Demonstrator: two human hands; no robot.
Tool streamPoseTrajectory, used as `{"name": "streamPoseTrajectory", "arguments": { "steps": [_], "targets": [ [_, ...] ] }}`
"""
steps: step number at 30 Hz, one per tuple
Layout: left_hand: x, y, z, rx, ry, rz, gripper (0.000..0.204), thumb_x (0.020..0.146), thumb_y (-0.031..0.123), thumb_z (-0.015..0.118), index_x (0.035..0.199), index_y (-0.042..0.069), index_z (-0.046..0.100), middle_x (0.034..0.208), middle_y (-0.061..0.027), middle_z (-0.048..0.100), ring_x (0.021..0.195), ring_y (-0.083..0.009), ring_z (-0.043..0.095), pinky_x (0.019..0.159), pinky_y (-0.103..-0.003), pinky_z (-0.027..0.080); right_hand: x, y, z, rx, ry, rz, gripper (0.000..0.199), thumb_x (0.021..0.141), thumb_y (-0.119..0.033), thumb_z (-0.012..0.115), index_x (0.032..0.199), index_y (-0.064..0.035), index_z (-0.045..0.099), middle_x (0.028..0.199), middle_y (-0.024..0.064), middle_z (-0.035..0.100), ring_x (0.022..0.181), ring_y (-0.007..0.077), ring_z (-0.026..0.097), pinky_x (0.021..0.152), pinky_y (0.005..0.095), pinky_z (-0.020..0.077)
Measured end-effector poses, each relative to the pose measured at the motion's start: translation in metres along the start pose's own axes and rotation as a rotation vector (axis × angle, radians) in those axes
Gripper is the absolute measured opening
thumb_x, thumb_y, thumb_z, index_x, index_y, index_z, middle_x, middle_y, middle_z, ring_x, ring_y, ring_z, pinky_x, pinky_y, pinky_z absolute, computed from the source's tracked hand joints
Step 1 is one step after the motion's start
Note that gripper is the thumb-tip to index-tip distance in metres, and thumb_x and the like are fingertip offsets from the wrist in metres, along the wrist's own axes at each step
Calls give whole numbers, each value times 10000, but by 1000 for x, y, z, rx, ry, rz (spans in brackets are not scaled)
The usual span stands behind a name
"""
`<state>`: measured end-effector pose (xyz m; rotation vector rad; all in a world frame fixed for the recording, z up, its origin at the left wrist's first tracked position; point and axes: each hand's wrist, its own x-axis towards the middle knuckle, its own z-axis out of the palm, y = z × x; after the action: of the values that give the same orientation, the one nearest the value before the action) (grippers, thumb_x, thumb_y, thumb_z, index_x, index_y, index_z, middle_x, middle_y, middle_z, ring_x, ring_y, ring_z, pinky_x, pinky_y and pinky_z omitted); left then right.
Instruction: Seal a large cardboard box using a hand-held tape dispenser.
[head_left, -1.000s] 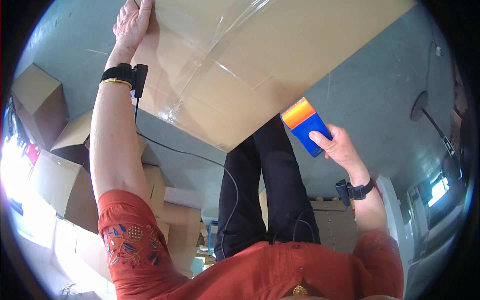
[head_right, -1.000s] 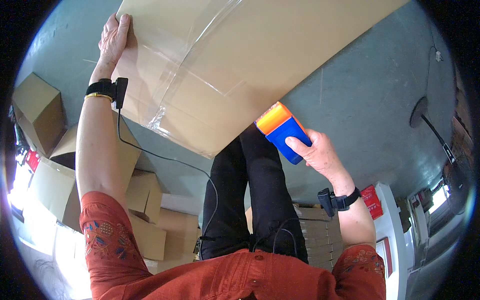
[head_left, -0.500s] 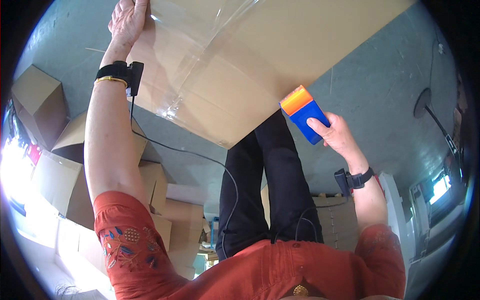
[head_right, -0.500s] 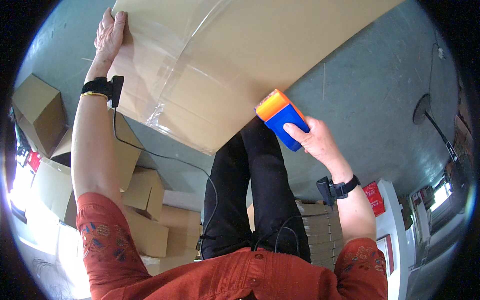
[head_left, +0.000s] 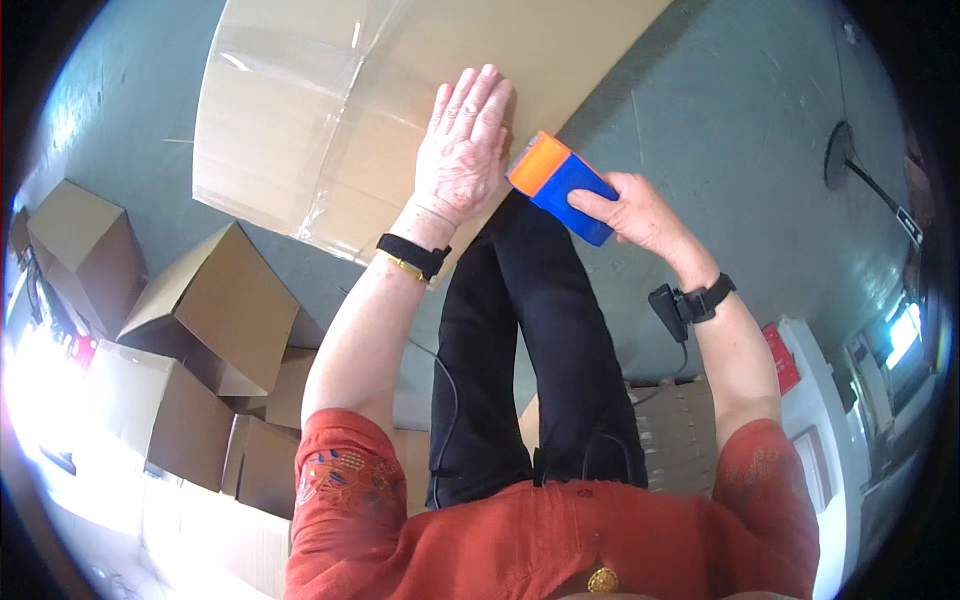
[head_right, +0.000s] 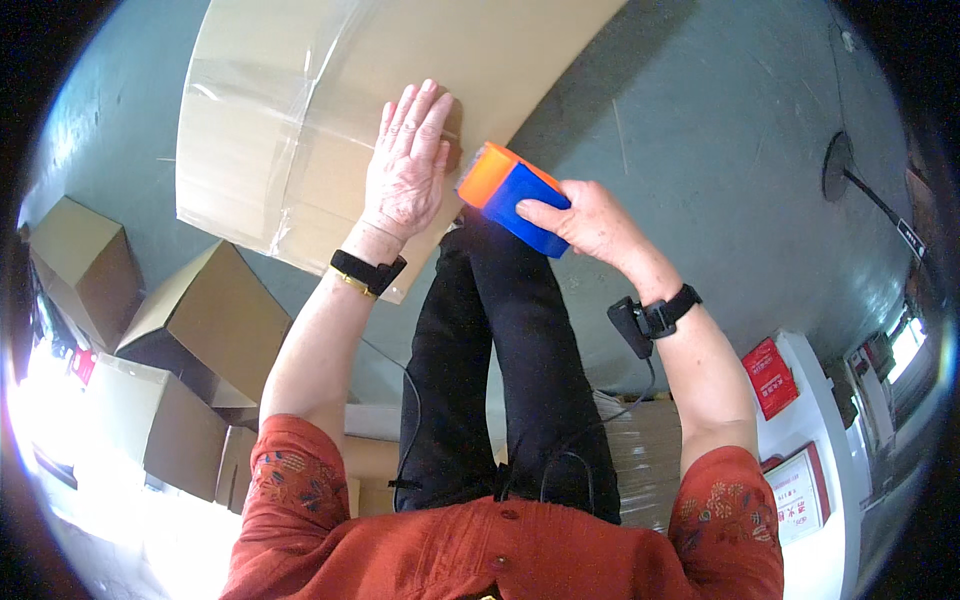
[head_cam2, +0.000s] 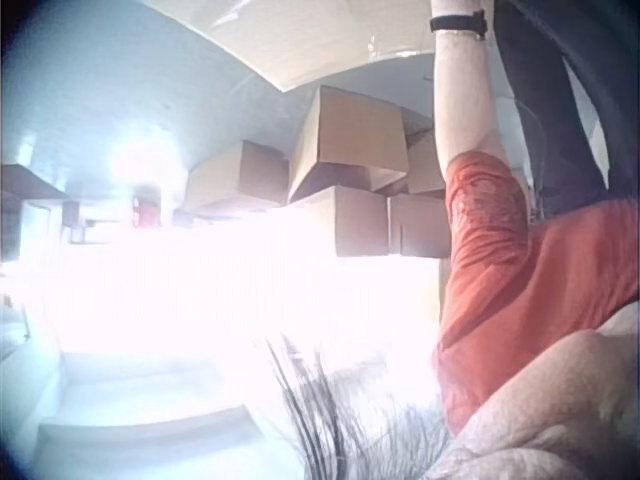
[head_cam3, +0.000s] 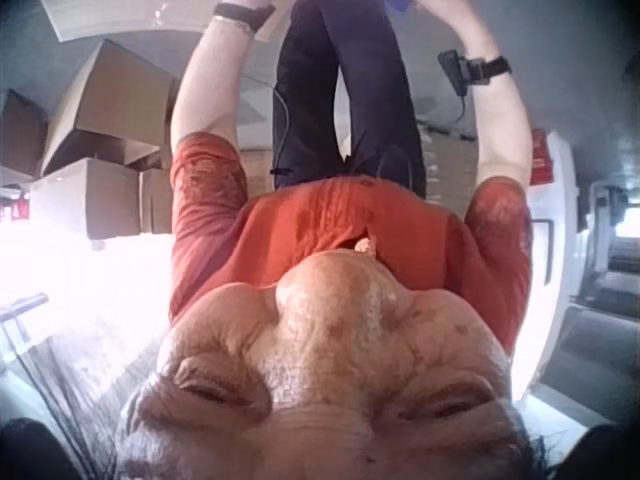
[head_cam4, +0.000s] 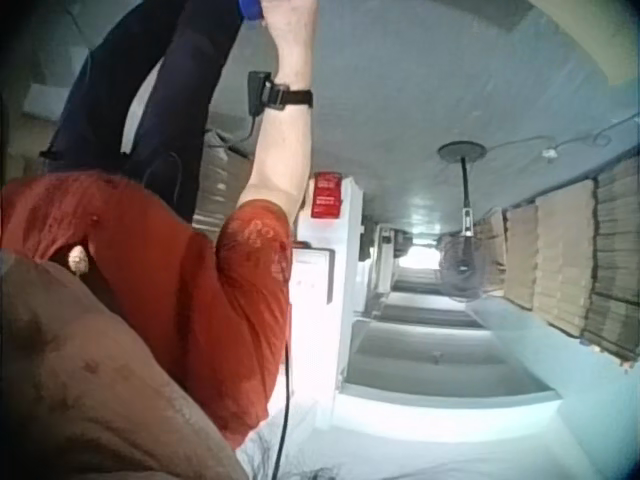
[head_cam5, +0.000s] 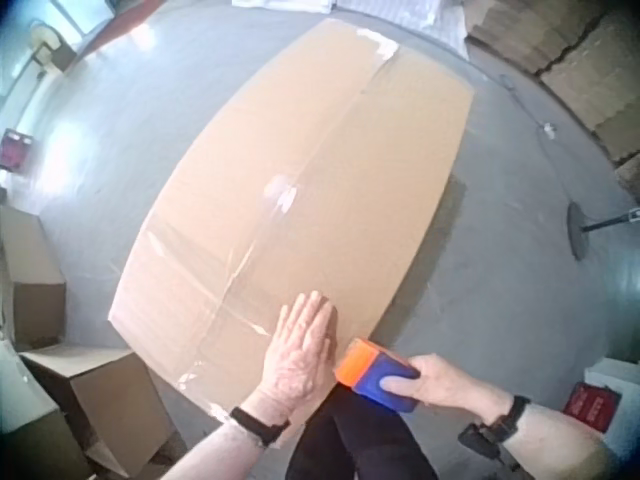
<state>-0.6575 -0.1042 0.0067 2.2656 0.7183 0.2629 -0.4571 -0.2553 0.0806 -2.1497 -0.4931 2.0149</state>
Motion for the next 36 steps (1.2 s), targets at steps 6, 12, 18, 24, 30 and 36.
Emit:
{"name": "streamPoseTrajectory", "arguments": {
  "steps": [6, 12, 18, 24, 30, 36],
  "targets": [
    [-4, -3, 12, 173, 52, 67, 523, 1017, 189, 510, 1534, 125, 465, 1588, -123, 458, 1496, -331, 385, 1252, -528, 224, 1, 22, 2, 125, 38, -241, 651, 890, -602, 738, 1159, -9, 735, 880, 63, 741, 783, 130, 684, 735, 299, 563],
    [-5, -9, 15, 249, 94, 95, 536, 983, 228, 550, 1510, 137, 507, 1568, -100, 489, 1489, -302, 403, 1256, -506, 226, 2, 31, 1, 91, -36, -275, 664, 907, -589, 725, 1228, -9, 706, 1000, 104, 763, 911, 163, 712, 864, 324, 564],
    [-10, -11, 23, 272, 89, 91, 532, 1069, 346, 406, 1543, 116, 478, 1601, -125, 451, 1514, -319, 365, 1264, -508, 180, 15, 60, 10, 139, -19, -347, 653, 912, -562, 724, 1234, 5, 702, 1000, 129, 763, 901, 184, 719, 862, 339, 567],
    [-15, -33, 25, 261, 59, 114, 592, 1053, 401, 426, 1564, 103, 446, 1628, -145, 405, 1523, -359, 334, 1256, -516, 168, 19, 122, 9, 159, -27, -303, 606, 921, -541, 720, 1158, 16, 717, 954, 134, 758, 872, 204, 725, 829, 338, 567],
    [-20, -39, 27, 315, 53, 119, 766, 977, 564, 507, 1563, 77, 435, 1611, -160, 421, 1514, -365, 341, 1253, -535, 156, 15, 138, 3, 86, -79, -202, 562, 912, -516, 736, 1148, -6, 735, 945, 120, 755, 881, 215, 725, 834, 348, 567],
    [-11, -21, 31, 319, 34, 148, 881, 939, 640, 570, 1563, 37, 417, 1611, -204, 406, 1515, -389, 329, 1250, -541, 139, 32, 162, 3, 217, -12, -353, 557, 916, -483, 734, 1256, -42, 723, 955, 138, 755, 869, 211, 719, 818, 350, 554]
  ]
}}
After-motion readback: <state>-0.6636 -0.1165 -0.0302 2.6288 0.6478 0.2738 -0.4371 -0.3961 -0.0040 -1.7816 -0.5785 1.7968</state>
